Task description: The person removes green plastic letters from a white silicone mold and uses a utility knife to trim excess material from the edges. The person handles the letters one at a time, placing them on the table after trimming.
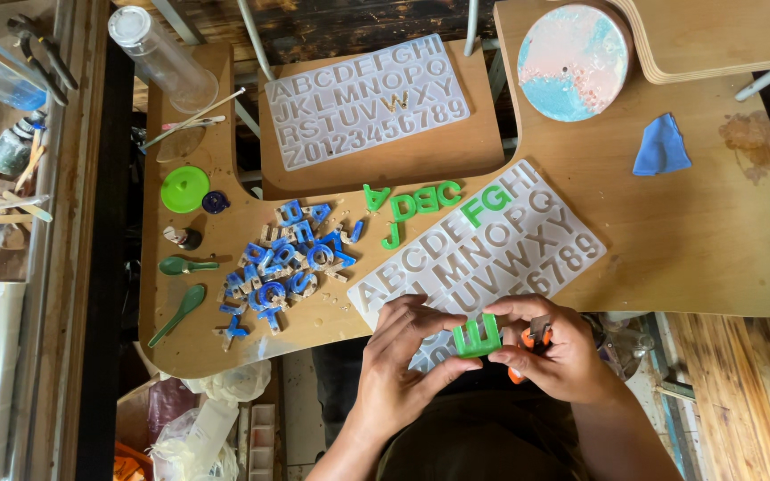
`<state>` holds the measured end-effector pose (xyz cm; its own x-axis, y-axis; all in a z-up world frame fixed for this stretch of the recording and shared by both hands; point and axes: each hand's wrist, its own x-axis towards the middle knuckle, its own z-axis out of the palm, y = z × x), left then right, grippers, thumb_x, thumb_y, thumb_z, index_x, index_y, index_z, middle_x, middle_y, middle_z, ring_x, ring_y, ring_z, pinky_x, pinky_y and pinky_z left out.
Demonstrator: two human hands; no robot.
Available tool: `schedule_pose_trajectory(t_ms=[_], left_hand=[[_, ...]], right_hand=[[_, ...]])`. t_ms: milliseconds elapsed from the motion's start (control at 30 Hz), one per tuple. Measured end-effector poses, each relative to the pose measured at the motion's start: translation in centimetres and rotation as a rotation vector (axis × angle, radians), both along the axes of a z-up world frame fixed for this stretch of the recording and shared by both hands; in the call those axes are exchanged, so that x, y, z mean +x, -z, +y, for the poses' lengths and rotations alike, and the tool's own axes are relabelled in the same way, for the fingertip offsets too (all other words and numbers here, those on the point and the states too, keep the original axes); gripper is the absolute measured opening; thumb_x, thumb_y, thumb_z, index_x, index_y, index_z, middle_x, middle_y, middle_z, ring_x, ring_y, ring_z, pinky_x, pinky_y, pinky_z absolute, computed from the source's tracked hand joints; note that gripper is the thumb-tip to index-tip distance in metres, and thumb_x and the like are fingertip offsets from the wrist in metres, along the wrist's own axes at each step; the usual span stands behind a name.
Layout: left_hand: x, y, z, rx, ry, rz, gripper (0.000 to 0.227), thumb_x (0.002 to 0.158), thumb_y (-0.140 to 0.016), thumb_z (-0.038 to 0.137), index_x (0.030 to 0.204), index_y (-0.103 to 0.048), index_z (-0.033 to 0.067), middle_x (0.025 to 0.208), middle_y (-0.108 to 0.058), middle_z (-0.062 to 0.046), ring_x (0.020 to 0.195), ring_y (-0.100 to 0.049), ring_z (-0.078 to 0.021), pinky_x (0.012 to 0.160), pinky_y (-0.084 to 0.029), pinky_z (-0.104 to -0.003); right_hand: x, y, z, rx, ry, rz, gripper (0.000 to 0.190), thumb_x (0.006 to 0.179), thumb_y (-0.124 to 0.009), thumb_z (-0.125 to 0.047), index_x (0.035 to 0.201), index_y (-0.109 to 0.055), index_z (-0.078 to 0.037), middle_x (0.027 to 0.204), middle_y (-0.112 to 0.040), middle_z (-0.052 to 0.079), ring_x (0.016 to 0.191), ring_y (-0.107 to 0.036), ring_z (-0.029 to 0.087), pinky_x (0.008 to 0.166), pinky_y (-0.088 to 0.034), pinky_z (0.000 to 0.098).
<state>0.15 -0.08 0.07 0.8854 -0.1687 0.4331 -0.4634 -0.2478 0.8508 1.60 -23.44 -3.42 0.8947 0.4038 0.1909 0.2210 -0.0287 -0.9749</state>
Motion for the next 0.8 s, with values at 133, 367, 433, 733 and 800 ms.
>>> schedule_pose_trajectory(t_ms=[133,367,433,733,800], left_hand=[[0.1,-0.3,-0.1,-0.035,0.025,0.047,0.040,0.087,-0.076,0.038,0.112,-0.070,0.0078,0.102,-0.073,-0.005,0.096,-0.065,-0.0241,0.096,-0.048,-0.038],[0.0,-0.6,-0.3,-0.048,0.012,0.082,0.029,0.095,-0.074,0.024,0.118,-0.068,0.0080,0.111,-0.074,-0.005,0.102,-0.068,-0.0245,0.097,-0.052,-0.037],[0.1,-0.8,-0.3,-0.050,0.005,0.094,0.027,0.097,-0.071,0.024,0.118,-0.068,0.0078,0.111,-0.075,-0.004,0.105,-0.068,-0.0247,0.098,-0.052,-0.037],[-0.1,-1.4,-1.3,-0.062,-0.021,0.216,0.018,0.097,-0.067,0.022,0.113,-0.069,0.0128,0.112,-0.078,-0.001,0.107,-0.072,-0.0197,0.097,-0.051,-0.034],[-0.2,-1.4,-1.3,-0.091,-0.027,0.245,0.017,0.094,-0.069,0.017,0.111,-0.068,0.0133,0.112,-0.079,-0.002,0.109,-0.073,-0.0186,0.097,-0.055,-0.032]], right_hand=[[0.1,-0.1,-0.1,-0.021,-0.028,0.003,0.045,0.086,-0.078,-0.009,0.126,-0.059,0.001,0.070,-0.077,0.002,0.053,-0.073,0.005,0.056,-0.062,0.0160],[0.1,-1.1,1.0,-0.055,0.062,-0.192,0.042,0.089,-0.075,-0.007,0.127,-0.060,-0.002,0.073,-0.065,0.004,0.049,-0.061,0.005,0.056,-0.053,0.0186],[0.0,-1.3,0.9,-0.078,0.066,-0.256,0.043,0.088,-0.077,-0.006,0.127,-0.061,-0.001,0.091,-0.070,0.007,0.054,-0.062,0.005,0.060,-0.054,0.0191],[-0.4,-1.9,1.2,-0.255,0.106,-0.401,0.042,0.083,-0.085,-0.015,0.120,-0.066,-0.009,0.104,-0.073,0.006,0.065,-0.066,0.008,0.064,-0.057,0.0207],[-0.4,-1.7,1.2,-0.217,0.069,-0.390,0.039,0.083,-0.084,-0.015,0.117,-0.066,-0.009,0.106,-0.072,0.009,0.074,-0.066,0.011,0.063,-0.057,0.0218]])
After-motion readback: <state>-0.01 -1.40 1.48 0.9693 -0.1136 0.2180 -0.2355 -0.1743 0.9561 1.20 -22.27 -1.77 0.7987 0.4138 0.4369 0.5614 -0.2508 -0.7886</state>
